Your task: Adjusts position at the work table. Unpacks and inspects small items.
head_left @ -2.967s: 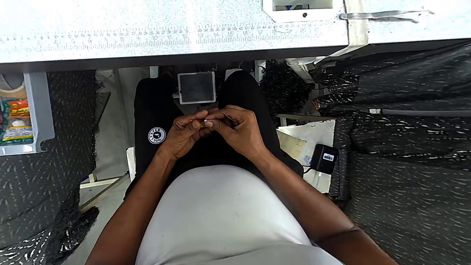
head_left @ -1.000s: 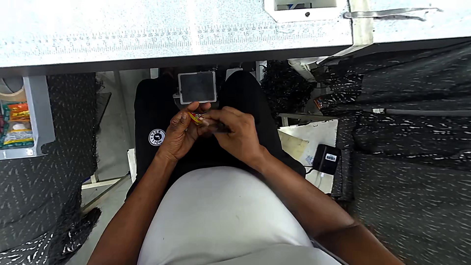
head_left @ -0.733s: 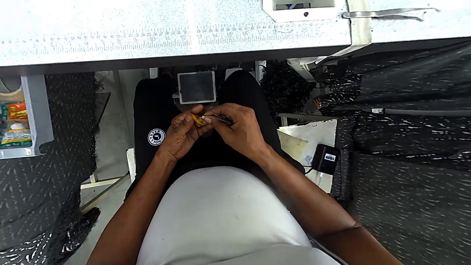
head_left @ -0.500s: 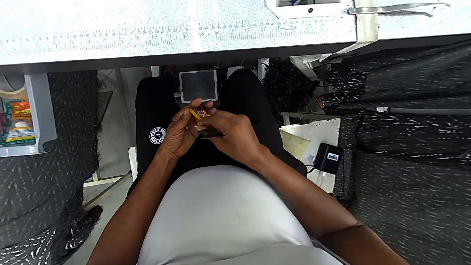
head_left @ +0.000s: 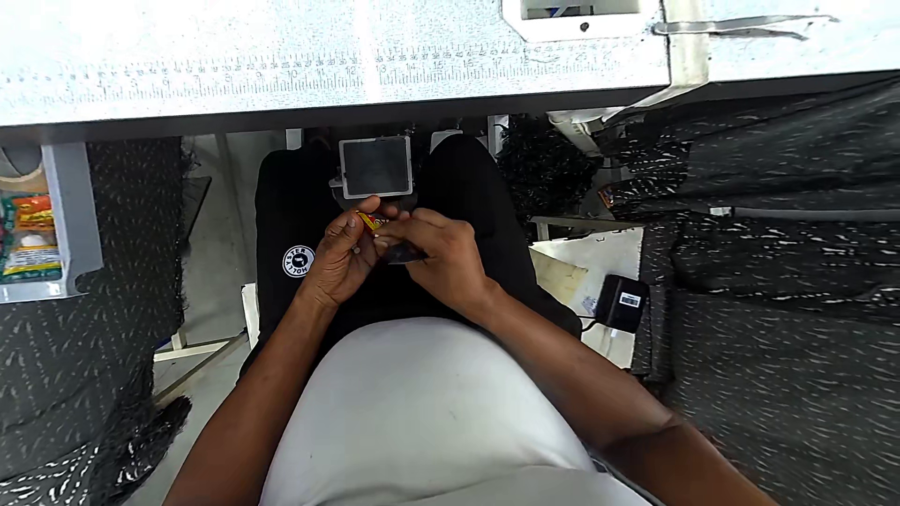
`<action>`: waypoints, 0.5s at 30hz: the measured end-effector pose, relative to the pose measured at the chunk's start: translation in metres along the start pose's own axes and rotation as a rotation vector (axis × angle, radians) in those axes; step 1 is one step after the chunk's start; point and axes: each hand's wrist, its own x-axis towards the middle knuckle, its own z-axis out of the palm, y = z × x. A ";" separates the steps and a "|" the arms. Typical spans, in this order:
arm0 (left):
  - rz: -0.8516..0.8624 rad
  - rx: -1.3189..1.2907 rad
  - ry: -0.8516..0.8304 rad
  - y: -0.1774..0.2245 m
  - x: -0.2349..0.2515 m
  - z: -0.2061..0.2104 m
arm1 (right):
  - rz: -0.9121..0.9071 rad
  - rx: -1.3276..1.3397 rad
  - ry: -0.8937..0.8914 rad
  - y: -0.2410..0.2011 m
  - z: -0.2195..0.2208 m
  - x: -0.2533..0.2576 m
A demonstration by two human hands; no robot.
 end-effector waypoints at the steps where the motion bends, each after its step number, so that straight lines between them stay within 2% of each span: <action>1: 0.004 0.000 0.004 -0.001 0.000 -0.001 | 0.051 0.057 0.024 -0.002 -0.006 0.003; 6: 0.006 -0.002 -0.001 -0.003 0.000 -0.005 | 0.291 0.314 -0.006 -0.002 -0.026 0.019; 10: 0.023 0.031 0.012 -0.003 0.000 -0.004 | 0.304 0.379 -0.073 0.003 -0.024 0.019; 15: 0.012 0.027 0.035 -0.003 0.000 -0.004 | 0.286 0.321 -0.079 0.003 -0.021 0.016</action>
